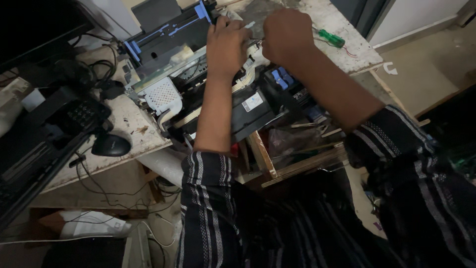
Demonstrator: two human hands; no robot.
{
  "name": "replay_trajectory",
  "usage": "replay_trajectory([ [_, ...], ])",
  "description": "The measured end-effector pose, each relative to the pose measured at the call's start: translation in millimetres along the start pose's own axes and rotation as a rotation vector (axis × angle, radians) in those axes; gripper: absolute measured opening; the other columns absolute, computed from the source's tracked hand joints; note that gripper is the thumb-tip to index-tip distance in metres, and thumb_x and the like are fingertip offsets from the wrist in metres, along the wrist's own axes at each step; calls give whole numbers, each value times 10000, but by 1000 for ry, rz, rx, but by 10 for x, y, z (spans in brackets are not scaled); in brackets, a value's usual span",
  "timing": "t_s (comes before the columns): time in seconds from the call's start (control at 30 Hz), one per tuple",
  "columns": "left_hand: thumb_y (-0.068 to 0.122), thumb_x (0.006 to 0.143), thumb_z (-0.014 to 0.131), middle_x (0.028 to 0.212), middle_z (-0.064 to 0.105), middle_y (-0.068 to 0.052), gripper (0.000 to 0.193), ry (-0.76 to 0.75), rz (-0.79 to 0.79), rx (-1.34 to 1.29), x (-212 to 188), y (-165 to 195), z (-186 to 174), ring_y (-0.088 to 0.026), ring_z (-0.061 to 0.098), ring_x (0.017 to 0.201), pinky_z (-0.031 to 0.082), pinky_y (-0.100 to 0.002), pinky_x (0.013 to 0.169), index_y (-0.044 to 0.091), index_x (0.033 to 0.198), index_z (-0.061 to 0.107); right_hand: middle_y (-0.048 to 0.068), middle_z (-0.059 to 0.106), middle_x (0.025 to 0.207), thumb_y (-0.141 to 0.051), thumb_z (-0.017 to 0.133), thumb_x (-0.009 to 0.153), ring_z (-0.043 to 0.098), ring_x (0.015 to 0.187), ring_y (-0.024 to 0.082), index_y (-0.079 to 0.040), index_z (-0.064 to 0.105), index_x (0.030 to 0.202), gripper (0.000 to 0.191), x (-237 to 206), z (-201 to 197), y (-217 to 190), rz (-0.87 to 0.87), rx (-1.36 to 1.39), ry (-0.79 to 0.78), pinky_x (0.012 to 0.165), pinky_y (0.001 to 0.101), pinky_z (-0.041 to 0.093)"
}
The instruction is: The person uses a screwdriver to remove screws from a disassembled electronic device on a cluttered workbench. They manipulate internal components and wires while working on the device.
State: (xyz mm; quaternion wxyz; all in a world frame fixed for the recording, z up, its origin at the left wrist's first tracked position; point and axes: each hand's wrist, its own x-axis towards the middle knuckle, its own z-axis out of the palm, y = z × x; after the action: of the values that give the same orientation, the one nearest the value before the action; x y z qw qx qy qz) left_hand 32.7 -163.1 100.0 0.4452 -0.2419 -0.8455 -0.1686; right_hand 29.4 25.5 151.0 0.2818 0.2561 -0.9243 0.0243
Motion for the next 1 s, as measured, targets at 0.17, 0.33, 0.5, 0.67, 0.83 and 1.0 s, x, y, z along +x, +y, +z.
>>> replay_trajectory([
  [0.17,18,779,700,1074,704,-39,274,-88,-85,-8,-5,-9,-3,-309,588,1135,444,-466,953,114,1034,673,198,726,874,-194,750,716,714,805,394,-51,771,782,159,-4,-30,-33,-13,-24,-23,658,509,562],
  [0.33,14,762,707,1125,667,-105,517,-7,-24,131,-8,-33,65,-339,571,1148,438,-496,933,69,1260,580,191,727,872,-168,739,723,713,825,394,-82,784,769,107,-10,-79,-87,-27,6,-16,688,513,562],
  [0.5,35,754,737,1169,651,-108,539,53,5,166,-46,-75,118,-340,561,1176,441,-517,960,92,1265,575,197,721,840,-177,744,730,710,804,397,-76,776,766,112,-14,-113,-144,-46,7,-29,680,512,558],
  [0.67,59,755,776,1185,655,-107,547,-41,-53,147,-52,-93,118,-339,556,1201,440,-516,944,92,1265,581,200,718,823,-179,746,721,706,785,399,-65,769,752,120,-6,-142,-186,-41,13,-28,670,511,556],
  [0.83,71,712,774,1167,658,-88,598,10,-39,217,-35,-74,112,-315,559,1200,445,-509,942,104,1277,580,201,718,820,-175,752,730,706,778,398,-57,766,751,121,-14,-171,-215,-68,9,7,666,507,559],
  [1.0,86,750,801,1159,658,-99,608,-58,-60,156,-46,-64,78,-328,560,1183,443,-507,905,75,1314,573,209,713,781,-178,774,725,712,754,394,-68,778,751,112,-24,-203,-246,-26,17,-31,675,492,570],
])
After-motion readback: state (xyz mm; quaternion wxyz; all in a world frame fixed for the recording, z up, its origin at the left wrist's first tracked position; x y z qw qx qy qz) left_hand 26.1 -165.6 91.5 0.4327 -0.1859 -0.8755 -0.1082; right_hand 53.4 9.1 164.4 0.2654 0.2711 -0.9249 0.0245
